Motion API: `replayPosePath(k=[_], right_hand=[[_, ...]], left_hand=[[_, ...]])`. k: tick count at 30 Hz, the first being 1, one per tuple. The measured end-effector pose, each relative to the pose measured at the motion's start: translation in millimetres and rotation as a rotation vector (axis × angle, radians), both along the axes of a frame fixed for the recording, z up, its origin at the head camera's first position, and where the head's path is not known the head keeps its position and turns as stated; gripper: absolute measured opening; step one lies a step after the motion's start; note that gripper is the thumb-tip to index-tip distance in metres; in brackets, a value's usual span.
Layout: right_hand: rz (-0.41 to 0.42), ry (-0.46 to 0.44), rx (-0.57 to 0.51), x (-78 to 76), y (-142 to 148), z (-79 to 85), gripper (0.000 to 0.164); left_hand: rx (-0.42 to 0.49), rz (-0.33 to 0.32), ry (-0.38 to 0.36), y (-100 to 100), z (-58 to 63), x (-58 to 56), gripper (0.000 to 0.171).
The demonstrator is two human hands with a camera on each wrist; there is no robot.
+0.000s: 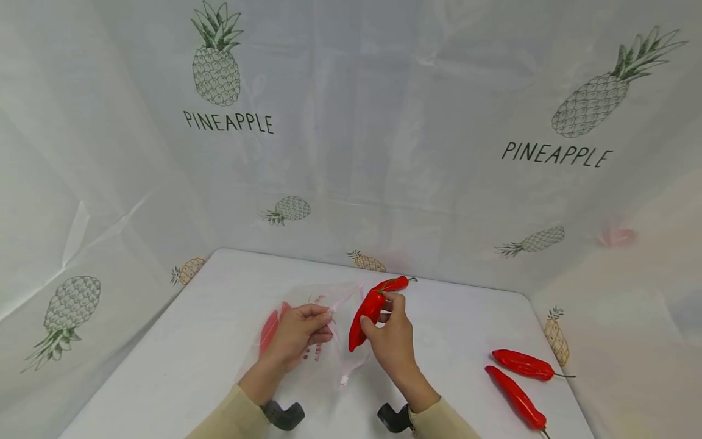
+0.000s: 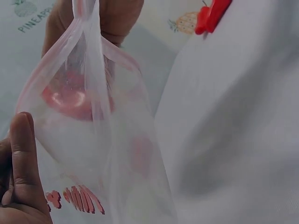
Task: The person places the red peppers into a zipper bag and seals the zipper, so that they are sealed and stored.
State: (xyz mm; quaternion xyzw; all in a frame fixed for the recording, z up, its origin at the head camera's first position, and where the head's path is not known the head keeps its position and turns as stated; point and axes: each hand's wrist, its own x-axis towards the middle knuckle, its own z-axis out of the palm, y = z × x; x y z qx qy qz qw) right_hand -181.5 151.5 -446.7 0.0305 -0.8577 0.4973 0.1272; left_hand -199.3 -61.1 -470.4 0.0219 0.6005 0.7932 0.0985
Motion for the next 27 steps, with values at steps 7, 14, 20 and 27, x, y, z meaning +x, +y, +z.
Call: replayPosePath(k=[7,14,20,27], right_hand=[[0.012,-0.003,0.083,4.3,-11,-8.1,0.064],[0.042,-0.006,0.132,8.7,-18,-10.9,0.061],[0.095,-0.009,0.187,11.9,-24,-10.7,0.058],[0.133,-0.059,0.211,9.9,-27,-11.2,0.058]], left_hand=[[-0.009,0.001,0.013,-1,1.3,1.5,0.032],[-0.015,-0.009,0.017,-1,2.5,3.3,0.031],[-0.009,-0.01,0.027,0,3.2,2.7,0.029],[-0.003,-0.016,0.021,-2,5.6,3.2,0.029]])
